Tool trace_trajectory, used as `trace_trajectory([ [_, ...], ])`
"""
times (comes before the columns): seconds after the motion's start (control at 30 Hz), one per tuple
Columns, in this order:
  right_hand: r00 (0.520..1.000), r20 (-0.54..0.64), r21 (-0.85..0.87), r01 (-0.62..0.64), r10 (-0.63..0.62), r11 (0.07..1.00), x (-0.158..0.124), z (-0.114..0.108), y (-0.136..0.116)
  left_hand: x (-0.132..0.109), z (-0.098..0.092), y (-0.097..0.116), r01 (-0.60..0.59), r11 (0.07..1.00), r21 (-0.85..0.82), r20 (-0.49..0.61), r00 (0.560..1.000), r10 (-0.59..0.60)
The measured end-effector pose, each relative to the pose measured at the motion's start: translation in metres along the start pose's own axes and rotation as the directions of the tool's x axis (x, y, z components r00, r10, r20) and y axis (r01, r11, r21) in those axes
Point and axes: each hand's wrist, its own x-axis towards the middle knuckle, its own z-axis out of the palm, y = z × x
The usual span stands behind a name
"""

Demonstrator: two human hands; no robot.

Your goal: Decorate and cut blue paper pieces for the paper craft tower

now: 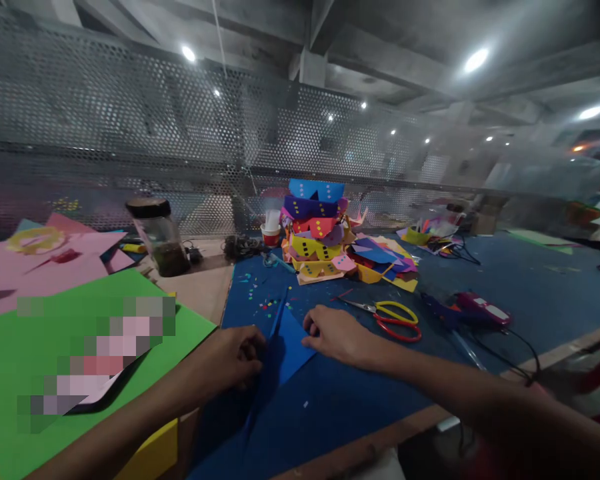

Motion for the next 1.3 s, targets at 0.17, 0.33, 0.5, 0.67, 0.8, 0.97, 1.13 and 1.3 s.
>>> trace_trajectory([
  [0.17,0.999,0.021,0.034,-0.03,0.029,0.999,0.014,0.006,-0.002,-0.002,0.0,0.001,0.01,0.999,-0.037,0.016,1.0,-0.009],
  [0.33,0.998,0.034,0.098,-0.05,0.047,0.994,0.031,0.012,-0.004,-0.005,0.002,-0.001,0.002,0.994,-0.112,0.029,1.0,0.001],
  [0.5,1.0,0.008,0.125,0.021,-0.022,0.992,0.042,0.006,-0.008,-0.012,-0.009,-0.001,-0.009,1.0,0.003,-0.083,0.996,0.009],
  [0.67,0.995,-0.001,0.166,0.103,-0.104,0.981,0.056,0.004,-0.005,-0.01,-0.031,-0.014,-0.128,0.916,0.38,-0.407,0.866,0.289],
  [0.8,0.986,-0.035,0.169,0.168,-0.164,0.971,0.065,0.008,-0.003,0.0,-0.029,-0.027,-0.157,0.862,0.481,-0.367,0.858,0.36],
  [0.97,0.971,-0.065,0.142,0.239,-0.232,0.961,0.07,0.012,-0.003,0.006,-0.019,-0.035,-0.057,0.855,0.516,-0.37,0.885,0.282],
  [1.13,0.957,-0.116,0.073,0.274,-0.265,0.959,0.063,0.014,-0.01,0.001,-0.016,-0.032,-0.025,0.878,0.477,-0.362,0.905,0.223],
  [1.3,0.943,-0.195,-0.064,0.262,-0.269,0.963,0.032,-0.006,-0.019,-0.003,-0.016,-0.027,-0.045,0.882,0.47,-0.285,0.937,0.2],
])
